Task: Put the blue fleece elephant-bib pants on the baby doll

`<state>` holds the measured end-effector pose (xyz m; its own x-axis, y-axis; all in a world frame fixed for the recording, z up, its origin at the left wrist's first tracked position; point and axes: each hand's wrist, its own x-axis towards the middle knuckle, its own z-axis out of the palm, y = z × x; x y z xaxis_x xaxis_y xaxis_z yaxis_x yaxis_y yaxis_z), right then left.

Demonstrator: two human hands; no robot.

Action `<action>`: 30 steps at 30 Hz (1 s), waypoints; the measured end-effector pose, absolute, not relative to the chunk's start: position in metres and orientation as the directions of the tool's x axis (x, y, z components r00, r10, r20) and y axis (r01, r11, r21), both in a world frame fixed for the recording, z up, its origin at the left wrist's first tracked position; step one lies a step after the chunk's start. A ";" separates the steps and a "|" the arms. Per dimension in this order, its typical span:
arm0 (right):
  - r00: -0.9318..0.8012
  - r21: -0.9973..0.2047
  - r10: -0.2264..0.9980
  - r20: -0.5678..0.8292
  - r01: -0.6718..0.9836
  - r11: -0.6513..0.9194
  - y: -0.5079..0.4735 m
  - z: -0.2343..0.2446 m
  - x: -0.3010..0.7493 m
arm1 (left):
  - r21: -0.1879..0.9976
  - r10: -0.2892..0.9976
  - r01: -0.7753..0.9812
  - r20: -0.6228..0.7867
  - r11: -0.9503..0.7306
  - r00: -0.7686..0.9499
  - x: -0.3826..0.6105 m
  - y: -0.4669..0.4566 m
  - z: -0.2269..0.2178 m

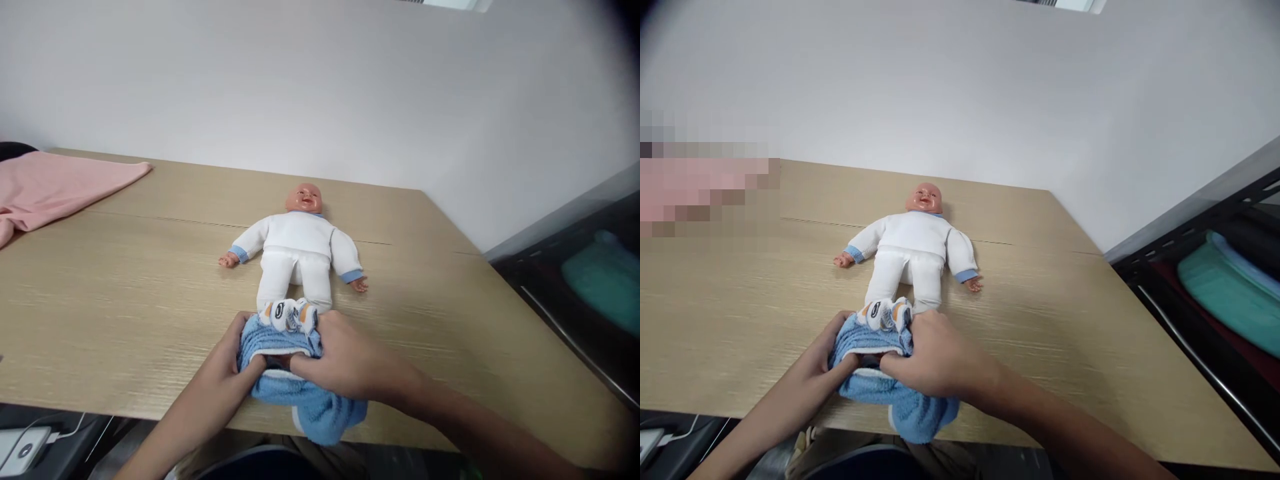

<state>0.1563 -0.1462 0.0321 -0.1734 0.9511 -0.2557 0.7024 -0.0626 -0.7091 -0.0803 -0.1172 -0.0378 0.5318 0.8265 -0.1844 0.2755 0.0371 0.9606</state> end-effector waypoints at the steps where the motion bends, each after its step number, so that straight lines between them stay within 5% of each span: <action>1: -0.179 -0.682 0.940 -0.289 0.728 -0.071 -0.148 0.033 0.154 | 0.957 0.819 0.288 -0.196 0.040 0.539 -0.084 -0.122 -0.039; 22: -0.224 -0.550 0.939 -0.260 0.834 0.047 -0.158 0.024 0.131 | 0.816 0.814 0.564 -0.236 -0.131 0.530 -0.094 -0.136 -0.047; 26: -0.225 -0.536 0.940 -0.256 0.842 0.056 -0.159 0.022 0.133 | 0.823 0.851 0.528 -0.113 -0.209 0.513 -0.097 -0.134 -0.058; 30: -0.209 -0.582 0.953 -0.221 0.812 0.044 -0.159 0.012 0.139 | 0.924 0.841 0.369 -0.121 -0.098 0.527 -0.101 -0.131 -0.067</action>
<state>0.1388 -0.1592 0.0124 -0.2094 0.9525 -0.2210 0.8121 0.0435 -0.5819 -0.1012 -0.1309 -0.0670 0.5268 0.8414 -0.1206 0.3688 -0.0984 0.9243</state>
